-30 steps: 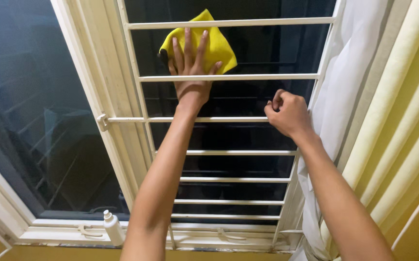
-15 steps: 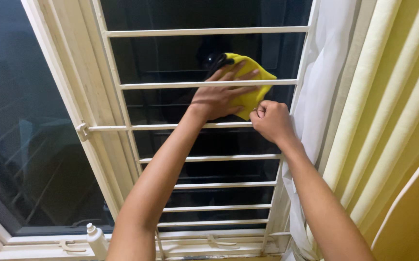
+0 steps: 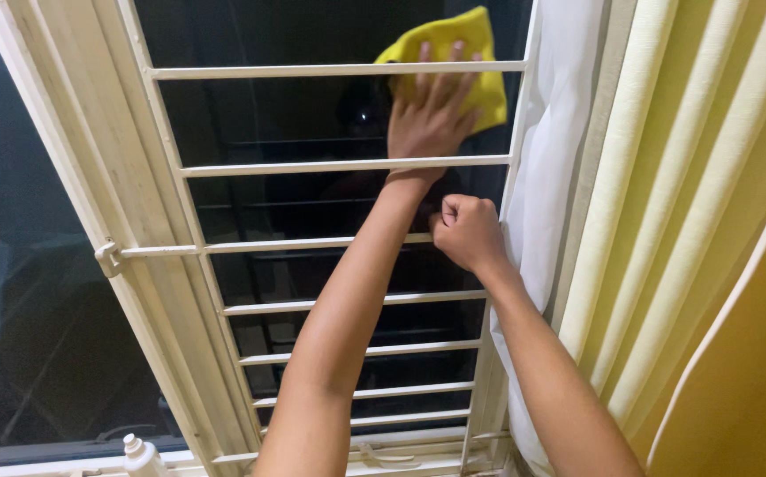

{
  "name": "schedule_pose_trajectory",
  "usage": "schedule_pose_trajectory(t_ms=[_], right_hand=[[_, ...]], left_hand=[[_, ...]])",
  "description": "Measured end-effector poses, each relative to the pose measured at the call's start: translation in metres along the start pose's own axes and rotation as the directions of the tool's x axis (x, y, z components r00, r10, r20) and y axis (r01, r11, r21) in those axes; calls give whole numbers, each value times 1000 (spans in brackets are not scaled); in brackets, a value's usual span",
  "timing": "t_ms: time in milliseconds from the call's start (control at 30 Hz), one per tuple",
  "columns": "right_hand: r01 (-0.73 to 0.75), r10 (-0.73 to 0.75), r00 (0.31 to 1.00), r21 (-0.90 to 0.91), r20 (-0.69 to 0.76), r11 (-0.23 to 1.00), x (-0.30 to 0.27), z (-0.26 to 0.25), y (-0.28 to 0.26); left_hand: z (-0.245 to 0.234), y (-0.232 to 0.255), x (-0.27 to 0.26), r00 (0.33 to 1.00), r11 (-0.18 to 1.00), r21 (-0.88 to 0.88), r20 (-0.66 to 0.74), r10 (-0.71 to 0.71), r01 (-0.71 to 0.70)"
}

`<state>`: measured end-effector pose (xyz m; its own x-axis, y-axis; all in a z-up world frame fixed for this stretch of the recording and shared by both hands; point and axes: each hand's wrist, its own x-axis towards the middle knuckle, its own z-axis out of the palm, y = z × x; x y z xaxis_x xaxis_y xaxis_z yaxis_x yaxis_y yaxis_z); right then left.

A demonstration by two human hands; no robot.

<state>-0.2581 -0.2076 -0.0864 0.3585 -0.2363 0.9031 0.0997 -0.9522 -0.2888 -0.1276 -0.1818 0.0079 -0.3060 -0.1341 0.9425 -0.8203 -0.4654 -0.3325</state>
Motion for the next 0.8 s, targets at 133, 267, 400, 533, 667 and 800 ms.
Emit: schedule_pose_trajectory(t_ms=[133, 267, 400, 533, 667, 800], right_hand=[[132, -129, 988, 46, -80, 990, -13, -1, -2], [297, -305, 950, -108, -67, 949, -46, -4, -7], [229, -217, 969, -101, 115, 968, -86, 8, -8], [222, -194, 971, -218, 143, 950, -88, 30, 0], [129, 0, 960, -444, 279, 887, -68, 44, 3], [195, -121, 973, -417, 197, 888, -58, 42, 6]], left_hand=[[-6, 16, -16, 927, 992, -83, 357, 116, -92], [-35, -10, -48, 920, 963, -95, 286, 268, -251], [-77, -24, -61, 803, 975, -173, 556, 214, -140], [-110, -19, -58, 716, 980, -198, 689, 112, 37], [-131, -9, -54, 698, 969, -224, 711, 90, 104], [-152, 10, -99, 895, 938, -339, 437, 92, 69]])
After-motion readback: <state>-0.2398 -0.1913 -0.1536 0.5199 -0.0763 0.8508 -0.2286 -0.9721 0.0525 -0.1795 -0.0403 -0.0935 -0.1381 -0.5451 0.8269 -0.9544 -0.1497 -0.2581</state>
